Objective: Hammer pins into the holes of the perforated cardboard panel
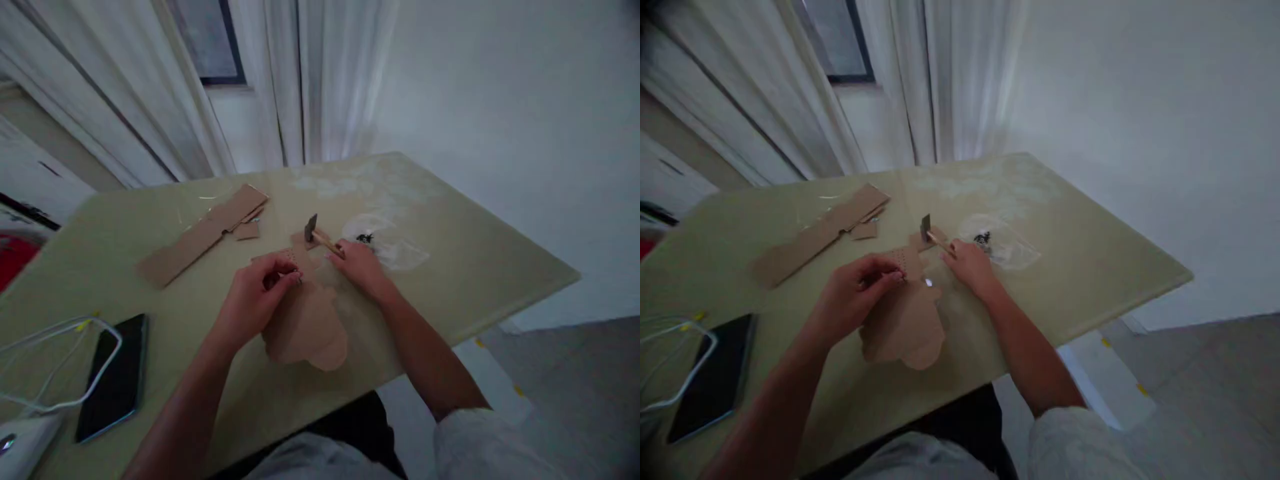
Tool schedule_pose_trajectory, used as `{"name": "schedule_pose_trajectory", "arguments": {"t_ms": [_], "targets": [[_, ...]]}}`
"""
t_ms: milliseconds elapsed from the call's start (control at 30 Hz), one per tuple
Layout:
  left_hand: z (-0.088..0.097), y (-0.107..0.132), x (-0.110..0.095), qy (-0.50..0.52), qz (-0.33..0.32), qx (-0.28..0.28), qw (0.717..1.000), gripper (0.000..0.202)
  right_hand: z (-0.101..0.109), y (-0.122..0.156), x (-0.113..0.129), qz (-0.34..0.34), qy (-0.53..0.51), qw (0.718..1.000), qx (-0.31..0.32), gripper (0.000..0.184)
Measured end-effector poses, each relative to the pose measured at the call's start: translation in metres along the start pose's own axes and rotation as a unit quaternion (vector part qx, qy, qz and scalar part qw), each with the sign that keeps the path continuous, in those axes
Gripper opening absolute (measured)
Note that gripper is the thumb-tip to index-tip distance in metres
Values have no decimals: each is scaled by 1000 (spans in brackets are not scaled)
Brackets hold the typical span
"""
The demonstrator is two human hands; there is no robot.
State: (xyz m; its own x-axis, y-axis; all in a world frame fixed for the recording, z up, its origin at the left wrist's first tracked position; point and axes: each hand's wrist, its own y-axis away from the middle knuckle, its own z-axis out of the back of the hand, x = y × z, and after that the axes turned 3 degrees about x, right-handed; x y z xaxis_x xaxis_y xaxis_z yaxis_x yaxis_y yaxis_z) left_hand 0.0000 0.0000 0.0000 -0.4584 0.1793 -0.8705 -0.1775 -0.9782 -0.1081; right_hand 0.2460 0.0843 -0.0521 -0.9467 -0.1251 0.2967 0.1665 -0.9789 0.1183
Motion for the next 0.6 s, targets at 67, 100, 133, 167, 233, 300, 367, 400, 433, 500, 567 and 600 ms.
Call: {"name": "schedule_pose_trajectory", "arguments": {"t_ms": [67, 100, 133, 167, 233, 300, 367, 400, 433, 500, 567, 600], "targets": [[1, 1, -2, -5, -3, -4, 1000, 20, 0, 0, -1, 3, -3, 1000, 4, 39], [1, 2, -2, -7, -4, -6, 1000, 20, 0, 1, -1, 4, -4, 1000, 5, 39], [1, 2, -2, -9, -4, -6, 1000, 21, 0, 1, 0, 4, -6, 1000, 5, 39], [1, 3, -2, -12, -4, -6, 1000, 21, 0, 1, 0, 4, -8, 1000, 5, 40], [1, 3, 0, -15, -2, -6, 1000, 21, 1, 2, 1, 2, -12, 1000, 3, 39], [0, 4, 2, -14, -1, -6, 1000, 21, 2, 3, 3, -2, -14, 1000, 3, 39], [-2, 4, 3, -15, -4, -8, 1000, 21, 2, 3, 3, -4, -15, 1000, 4, 39], [-2, 5, 4, -18, -5, -8, 1000, 20, 2, 3, 3, -4, -15, 1000, 3, 39], [-3, 5, 4, -21, -7, -8, 1000, 20, 2, 3, 3, -4, -14, 1000, 2, 39], [-4, 5, 5, -27, -9, -9, 1000, 20, 1, 3, 2, -2, -11, 1000, 0, 39], [-5, 5, 5, -30, -10, -11, 999, 19, 0, 2, 1, 0, -7, 1000, -2, 40], [-6, 5, 5, -29, -10, -11, 999, 19, 0, 2, 1, 0, -5, 1000, -2, 40]]}}
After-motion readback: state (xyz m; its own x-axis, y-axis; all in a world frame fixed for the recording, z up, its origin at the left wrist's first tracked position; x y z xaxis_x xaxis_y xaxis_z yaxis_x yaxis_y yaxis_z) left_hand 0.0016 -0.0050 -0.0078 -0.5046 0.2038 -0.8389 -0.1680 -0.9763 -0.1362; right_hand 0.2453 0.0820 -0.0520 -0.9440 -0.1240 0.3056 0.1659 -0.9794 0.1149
